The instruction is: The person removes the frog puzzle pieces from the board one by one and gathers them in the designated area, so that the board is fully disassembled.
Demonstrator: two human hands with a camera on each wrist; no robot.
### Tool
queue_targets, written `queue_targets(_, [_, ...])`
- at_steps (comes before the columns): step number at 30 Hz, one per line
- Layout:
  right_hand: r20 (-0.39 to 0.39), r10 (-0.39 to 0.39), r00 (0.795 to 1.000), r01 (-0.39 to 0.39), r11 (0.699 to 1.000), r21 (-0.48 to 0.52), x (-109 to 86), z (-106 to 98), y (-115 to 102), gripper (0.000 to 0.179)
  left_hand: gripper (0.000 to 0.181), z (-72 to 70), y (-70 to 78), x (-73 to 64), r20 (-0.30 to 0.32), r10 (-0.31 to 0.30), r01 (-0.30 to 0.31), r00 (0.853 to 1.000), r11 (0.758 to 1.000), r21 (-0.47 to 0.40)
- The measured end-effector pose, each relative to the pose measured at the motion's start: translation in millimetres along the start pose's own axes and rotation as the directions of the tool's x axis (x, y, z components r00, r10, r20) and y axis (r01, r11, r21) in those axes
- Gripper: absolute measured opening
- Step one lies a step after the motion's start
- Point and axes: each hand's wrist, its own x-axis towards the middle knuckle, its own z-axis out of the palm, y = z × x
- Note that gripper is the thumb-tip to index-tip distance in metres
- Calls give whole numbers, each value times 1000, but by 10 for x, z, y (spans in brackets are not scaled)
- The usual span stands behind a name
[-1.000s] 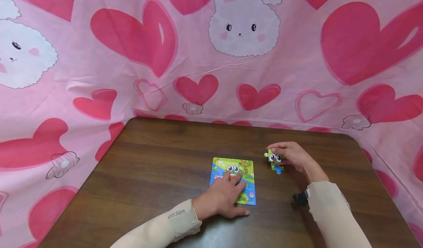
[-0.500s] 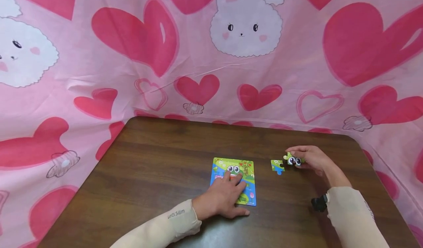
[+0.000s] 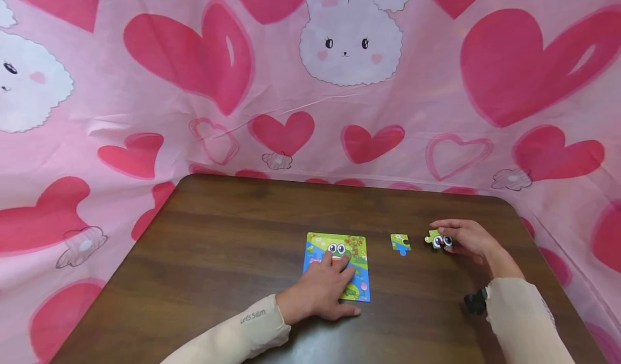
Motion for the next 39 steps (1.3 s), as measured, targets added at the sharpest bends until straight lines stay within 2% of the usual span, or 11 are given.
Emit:
queue_targets(5, [-8, 13, 1000, -12, 999, 48, -16, -29, 68, 30, 72, -28, 12, 4, 8, 1, -1, 1000, 1000, -1])
queue_targets(10, [-19, 17, 1000, -17, 999, 33, -5, -33, 83, 39, 72, -39, 14, -1, 10, 12, -12, 1000, 1000, -2])
queue_targets(19, [-38, 23, 999, -25, 998, -49, -42, -78, 56, 48, 71, -29, 25, 34, -8, 24, -24, 1000, 1000, 3])
queue_targets(25, [-67, 29, 997, -42, 978, -204, -49, -90, 0, 49, 73, -19, 34, 23, 18, 13, -13, 1000, 1000, -8])
queue_targets(29, [-97, 10, 995, -36, 962, -270, -87, -113, -39, 49, 73, -21, 45, 51, 24, 22, -21, 999, 1000, -15])
queue_targets(35, [-146, -2, 989, -41, 956, -292, -70, -107, -98, 52, 74, -49, -3, 93, 23, 21, -21, 1000, 999, -24])
queue_targets(39, [-166, 20, 986, -69, 953, -294, -125, -82, -57, 52, 73, -34, 26, 49, 19, 25, -24, 1000, 999, -37])
